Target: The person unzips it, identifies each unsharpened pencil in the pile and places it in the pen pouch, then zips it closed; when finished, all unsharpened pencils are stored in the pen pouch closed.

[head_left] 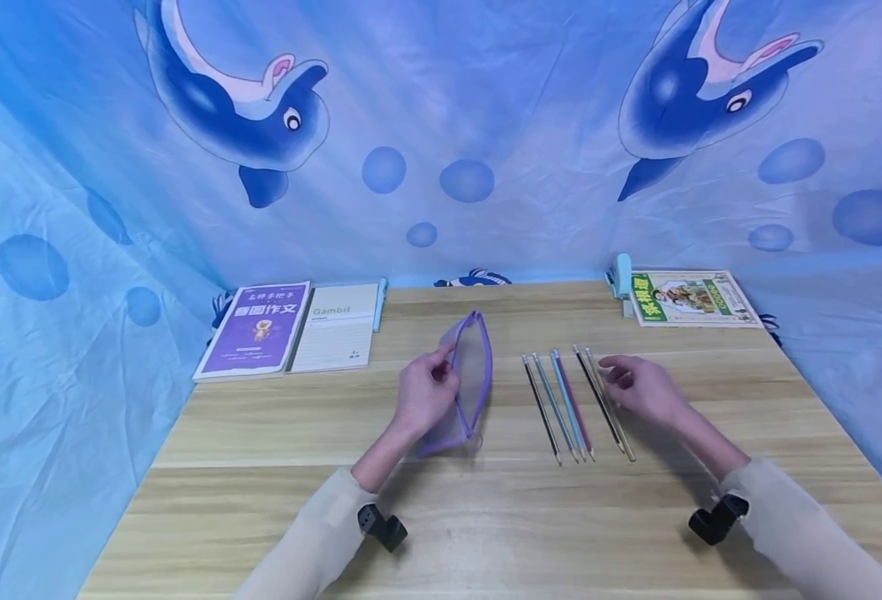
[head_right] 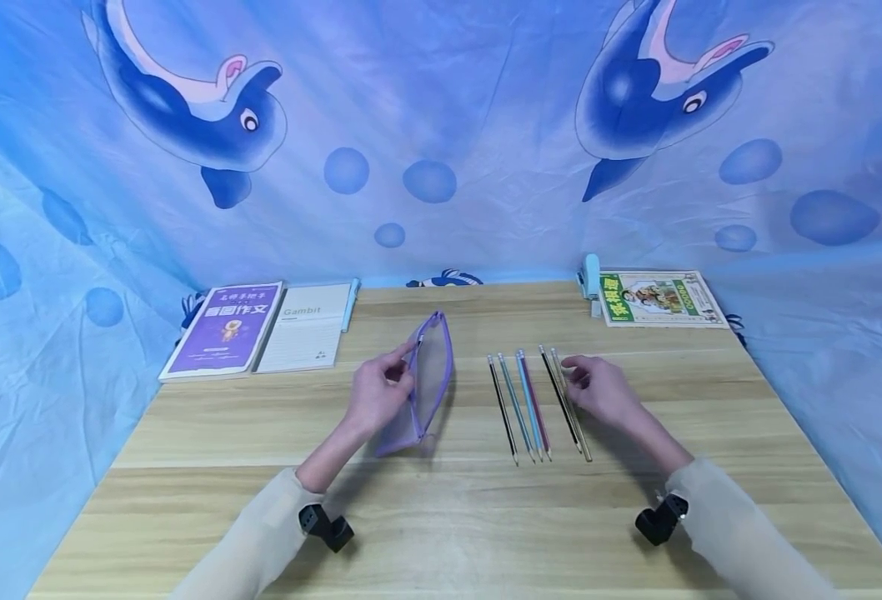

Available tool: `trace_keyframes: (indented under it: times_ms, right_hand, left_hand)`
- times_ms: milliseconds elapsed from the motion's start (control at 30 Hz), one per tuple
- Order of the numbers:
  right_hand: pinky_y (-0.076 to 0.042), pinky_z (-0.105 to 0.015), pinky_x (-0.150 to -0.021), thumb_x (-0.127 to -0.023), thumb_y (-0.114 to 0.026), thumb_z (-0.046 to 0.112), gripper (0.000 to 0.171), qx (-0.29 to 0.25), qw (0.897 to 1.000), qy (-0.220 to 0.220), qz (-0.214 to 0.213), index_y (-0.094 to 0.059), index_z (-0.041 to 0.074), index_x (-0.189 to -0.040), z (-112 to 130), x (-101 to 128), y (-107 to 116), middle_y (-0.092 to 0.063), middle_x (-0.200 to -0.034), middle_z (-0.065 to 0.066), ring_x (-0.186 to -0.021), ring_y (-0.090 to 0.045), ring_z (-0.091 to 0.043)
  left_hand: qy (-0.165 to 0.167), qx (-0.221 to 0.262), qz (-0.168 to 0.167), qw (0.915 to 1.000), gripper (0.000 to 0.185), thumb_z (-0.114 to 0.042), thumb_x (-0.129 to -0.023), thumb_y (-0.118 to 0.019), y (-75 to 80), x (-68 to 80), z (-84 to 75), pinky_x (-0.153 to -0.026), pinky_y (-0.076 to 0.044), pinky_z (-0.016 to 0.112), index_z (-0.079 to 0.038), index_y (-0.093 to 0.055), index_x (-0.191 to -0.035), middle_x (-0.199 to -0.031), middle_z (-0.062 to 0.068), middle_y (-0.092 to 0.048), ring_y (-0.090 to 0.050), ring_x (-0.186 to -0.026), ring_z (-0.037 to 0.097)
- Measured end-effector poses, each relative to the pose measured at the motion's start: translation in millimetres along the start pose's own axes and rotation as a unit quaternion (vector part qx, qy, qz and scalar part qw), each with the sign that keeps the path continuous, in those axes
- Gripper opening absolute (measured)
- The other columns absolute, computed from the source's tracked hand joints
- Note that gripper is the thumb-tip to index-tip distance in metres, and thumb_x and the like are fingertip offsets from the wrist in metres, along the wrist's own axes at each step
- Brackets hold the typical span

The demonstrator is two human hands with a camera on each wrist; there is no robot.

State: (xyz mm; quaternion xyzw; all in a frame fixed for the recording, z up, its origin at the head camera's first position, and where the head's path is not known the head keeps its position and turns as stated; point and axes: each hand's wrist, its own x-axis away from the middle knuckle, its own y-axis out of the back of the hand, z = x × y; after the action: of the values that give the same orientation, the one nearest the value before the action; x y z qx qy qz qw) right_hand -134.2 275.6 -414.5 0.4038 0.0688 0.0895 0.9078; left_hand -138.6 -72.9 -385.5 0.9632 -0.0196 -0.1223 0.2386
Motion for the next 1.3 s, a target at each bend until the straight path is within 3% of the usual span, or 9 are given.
trace_keyframes:
  times_ms: [500,733,1000,1100,1300]
  right_hand:
    - [-0.055,-0.053,-0.080,-0.079,-0.074,-0.003,0.051,0.057,0.998,0.034,0.018,-0.057,-0.014,-0.126,-3.6,-4.7,-6.1,-0.064,-0.096,-0.020,-0.089,-0.062,-0.037]
    - [-0.056,-0.050,-0.076,-0.077,-0.073,-0.002,0.059,0.081,0.995,-0.005,0.064,-0.052,-0.016,-0.130,3.6,-10.8,-2.7,-0.065,-0.092,-0.018,-0.084,-0.063,-0.033]
    - [-0.057,-0.042,-0.070,-0.073,-0.073,-0.003,0.070,0.034,0.994,-0.069,0.075,-0.044,-0.018,-0.134,3.1,-9.3,-1.3,-0.065,-0.093,-0.020,-0.079,-0.063,-0.029]
    - [-0.056,-0.039,-0.061,-0.071,-0.074,-0.005,0.074,-0.006,0.994,-0.083,0.069,-0.040,-0.018,-0.135,2.3,-7.6,0.5,-0.063,-0.087,-0.017,-0.070,-0.061,-0.026]
    - [-0.056,-0.034,-0.054,-0.073,-0.072,-0.008,0.078,-0.053,0.994,-0.081,0.042,-0.034,-0.016,-0.141,8.5,-8.3,7.6,-0.060,-0.086,-0.014,-0.065,-0.060,-0.022]
  left_hand:
    - [-0.006,-0.004,0.002,1.0000,0.046,0.004,-0.084,-0.061,0.1,0.8,-1.1,-0.066,-0.056,0.026,0.005,-0.061,-0.130,-0.082,0.011,-0.063,-0.060,-0.074,0.018]
    - [-0.005,-0.002,0.001,1.0000,0.048,0.006,-0.082,-0.062,-1.1,0.3,0.4,-0.066,-0.057,0.026,0.005,-0.061,-0.130,-0.085,0.013,-0.064,-0.061,-0.074,0.019]
    - [-0.007,-0.003,0.001,1.0000,0.047,0.005,-0.083,-0.064,-1.2,0.4,-0.8,-0.065,-0.056,0.026,0.005,-0.062,-0.130,-0.080,0.005,-0.062,-0.060,-0.073,0.018]
    - [-0.012,-0.006,0.002,0.9999,0.046,0.005,-0.083,-0.063,-0.8,0.7,-0.9,-0.065,-0.056,0.027,0.006,-0.062,-0.129,-0.080,0.005,-0.061,-0.060,-0.073,0.018]
    - [-0.014,-0.010,0.007,0.9998,0.046,0.004,-0.083,-0.063,0.6,1.9,-1.9,-0.068,-0.056,0.029,0.006,-0.062,-0.129,-0.081,0.006,-0.061,-0.060,-0.076,0.019]
